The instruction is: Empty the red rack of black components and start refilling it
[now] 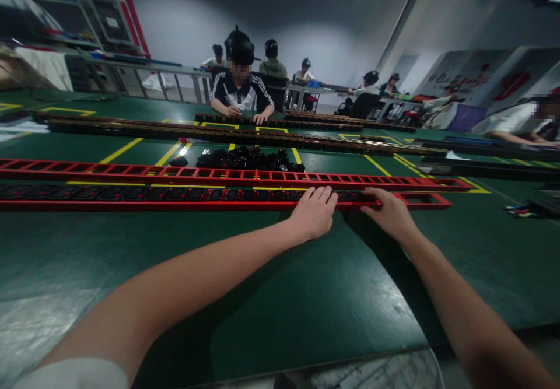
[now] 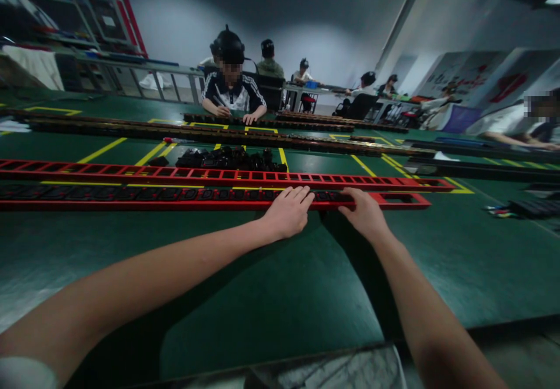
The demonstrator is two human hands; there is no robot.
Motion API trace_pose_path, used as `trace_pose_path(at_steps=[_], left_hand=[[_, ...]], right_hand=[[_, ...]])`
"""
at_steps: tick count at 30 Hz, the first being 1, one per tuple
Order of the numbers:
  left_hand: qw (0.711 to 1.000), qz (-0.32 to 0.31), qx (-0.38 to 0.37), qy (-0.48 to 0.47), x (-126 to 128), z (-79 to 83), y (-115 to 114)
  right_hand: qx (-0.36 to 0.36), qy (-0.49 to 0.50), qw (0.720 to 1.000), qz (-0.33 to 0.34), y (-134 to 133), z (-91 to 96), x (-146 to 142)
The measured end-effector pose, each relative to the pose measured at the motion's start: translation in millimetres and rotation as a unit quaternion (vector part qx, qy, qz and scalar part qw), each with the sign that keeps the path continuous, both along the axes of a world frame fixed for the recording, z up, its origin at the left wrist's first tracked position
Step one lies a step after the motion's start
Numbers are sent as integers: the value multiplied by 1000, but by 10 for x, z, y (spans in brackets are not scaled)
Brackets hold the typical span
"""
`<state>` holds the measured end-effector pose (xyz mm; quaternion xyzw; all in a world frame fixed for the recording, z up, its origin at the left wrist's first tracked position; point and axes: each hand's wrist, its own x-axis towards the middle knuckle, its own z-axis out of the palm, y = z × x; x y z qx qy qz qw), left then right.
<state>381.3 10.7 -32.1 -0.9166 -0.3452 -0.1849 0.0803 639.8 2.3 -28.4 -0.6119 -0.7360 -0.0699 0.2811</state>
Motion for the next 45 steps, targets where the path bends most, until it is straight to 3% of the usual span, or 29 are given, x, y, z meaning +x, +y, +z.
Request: trace_pose_path(at_steps=[14, 25, 36, 45], left_hand=[[1000, 0, 8, -9, 0, -7, 8], [1000, -3, 9, -17, 9, -18, 10], [999, -7, 14, -29, 20, -44, 19], [1000, -4, 10, -25, 16, -37, 20]], right_hand=[[22, -31, 999, -12, 22, -5, -24], [14, -26, 998, 60, -60, 51, -225], [17, -34, 997, 60, -47, 33, -231], [60, -73, 994, 50, -11, 5, -220]])
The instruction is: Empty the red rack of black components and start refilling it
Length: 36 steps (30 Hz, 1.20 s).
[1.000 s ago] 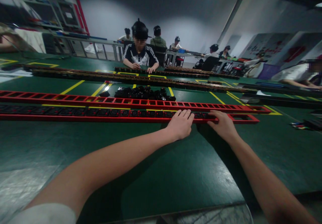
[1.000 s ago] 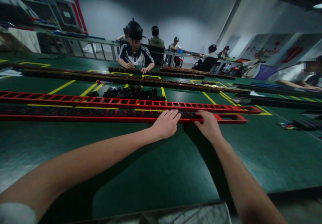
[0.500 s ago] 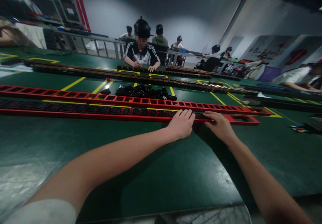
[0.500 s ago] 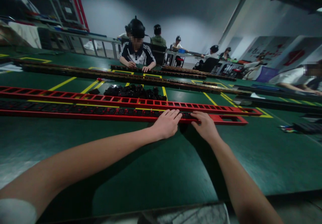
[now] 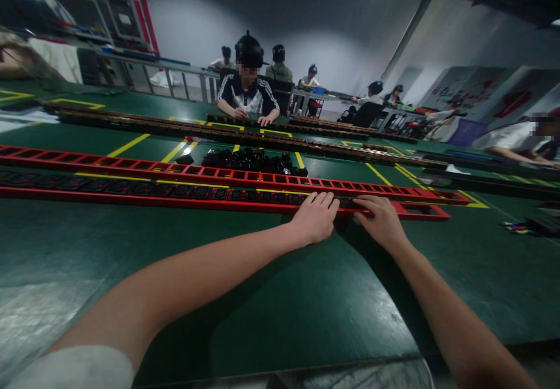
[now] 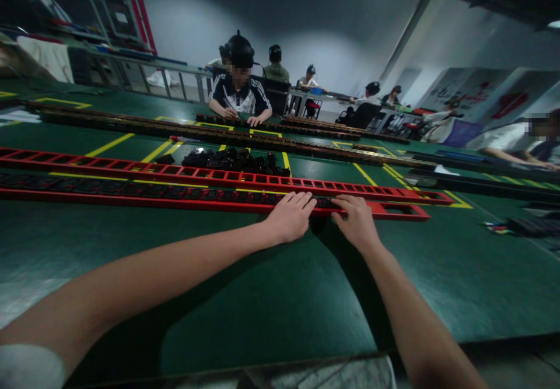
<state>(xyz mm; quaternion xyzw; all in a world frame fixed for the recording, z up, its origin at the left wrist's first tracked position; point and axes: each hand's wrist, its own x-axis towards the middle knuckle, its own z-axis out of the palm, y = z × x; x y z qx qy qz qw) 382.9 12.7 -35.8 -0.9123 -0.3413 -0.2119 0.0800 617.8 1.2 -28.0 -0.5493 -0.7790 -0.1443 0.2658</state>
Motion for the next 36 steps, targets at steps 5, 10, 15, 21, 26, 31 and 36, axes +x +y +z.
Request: trace_pose_path(at_steps=[5, 10, 15, 21, 26, 31, 36], left_hand=[[1000, -4, 4, -3, -1, -3, 4], [1000, -4, 3, -3, 9, -14, 12], [1000, -6, 1, -6, 11, -14, 9], [1000, -5, -5, -1, 6, 5, 3], [1000, -3, -1, -3, 2, 9, -3], [1000, -3, -2, -2, 3, 3, -1], [1000, -3, -3, -5, 11, -2, 4]], right_hand=[[-3, -7, 1000, -18, -24, 5, -36], [-5, -3, 999, -35, -35, -1, -67], [-5, 2, 999, -40, -35, -5, -75], [-11, 6, 999, -35, -39, -18, -85], [5, -5, 999, -44, -60, -15, -131], [7, -24, 1000, -15, -77, -19, -203], [2, -38, 999, -13, -78, -34, -239]])
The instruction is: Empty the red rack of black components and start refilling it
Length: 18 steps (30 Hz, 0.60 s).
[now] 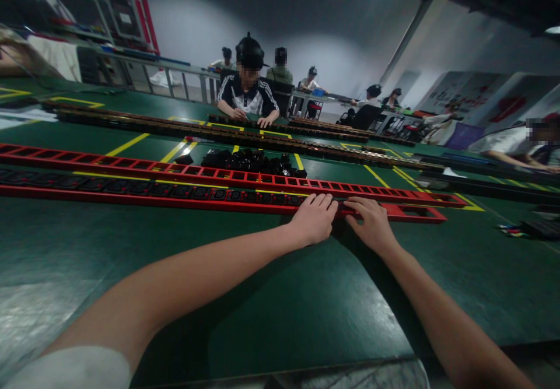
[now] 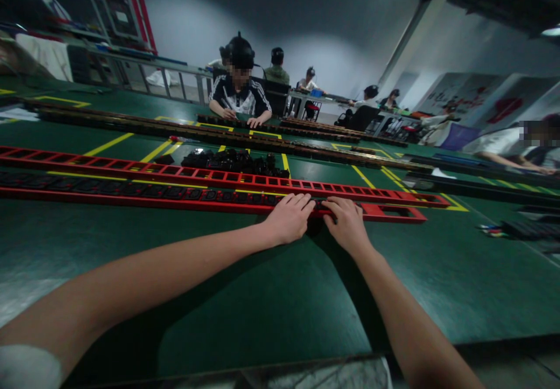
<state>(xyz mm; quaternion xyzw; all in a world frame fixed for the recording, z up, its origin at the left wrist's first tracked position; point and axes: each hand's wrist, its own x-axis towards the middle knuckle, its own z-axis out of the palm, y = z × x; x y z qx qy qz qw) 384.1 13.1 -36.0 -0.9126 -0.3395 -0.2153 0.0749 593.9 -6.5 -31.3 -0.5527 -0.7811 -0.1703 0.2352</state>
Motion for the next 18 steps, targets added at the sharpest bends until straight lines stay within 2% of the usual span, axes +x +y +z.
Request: trace_pose_path(at_steps=[18], left_hand=[[1000, 2, 2, 9, -11, 15, -16]], right_hand=[[-39, -28, 999, -13, -69, 45, -138]])
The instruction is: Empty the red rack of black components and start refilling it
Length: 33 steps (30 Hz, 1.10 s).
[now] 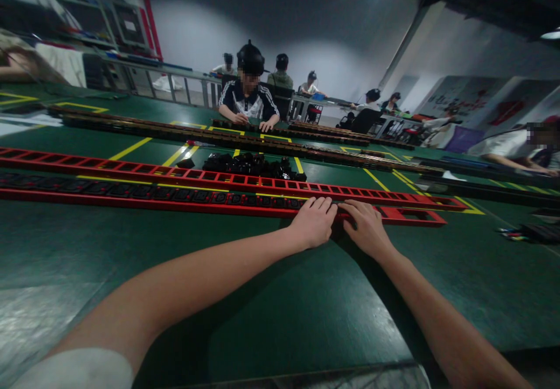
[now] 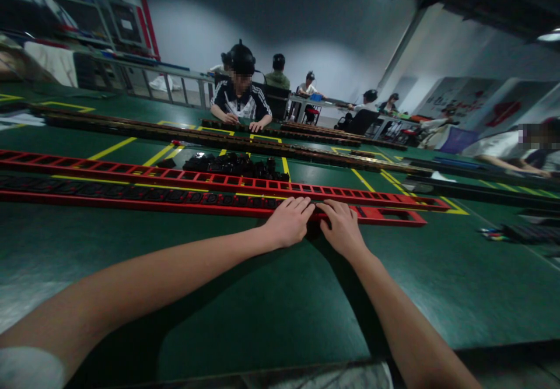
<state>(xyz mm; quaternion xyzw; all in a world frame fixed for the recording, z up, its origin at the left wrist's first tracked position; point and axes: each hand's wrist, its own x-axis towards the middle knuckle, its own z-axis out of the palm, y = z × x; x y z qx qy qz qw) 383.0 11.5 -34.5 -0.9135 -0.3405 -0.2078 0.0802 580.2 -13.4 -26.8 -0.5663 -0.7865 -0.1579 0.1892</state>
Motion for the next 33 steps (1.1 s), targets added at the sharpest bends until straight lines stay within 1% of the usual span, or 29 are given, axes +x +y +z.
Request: trace_pose_path(at_steps=[7, 13, 17, 21, 24, 26, 29, 33], left_hand=[[1000, 1, 3, 4, -7, 11, 0], [1000, -11, 2, -2, 5, 20, 46], [999, -31, 14, 16, -17, 21, 113], [997, -62, 41, 31, -150, 44, 164], [996, -57, 54, 49, -368, 79, 179], [996, -39, 51, 65, -580, 105, 176], [995, -12, 40, 86, -994, 137, 146], [993, 23, 16, 111, -1654, 160, 56]], right_hand=[[9, 8, 1000, -8, 8, 9, -61], [4, 27, 1000, 2, 16, -19, -117], [1, 28, 1000, -7, 0, -28, -147], [0, 29, 1000, -7, -2, -40, -146], [-4, 32, 999, -12, 5, -45, -137], [-10, 35, 999, -15, 8, -41, -135], [-16, 41, 999, -13, 16, -32, -133], [-9, 45, 999, -10, 41, -34, -114]])
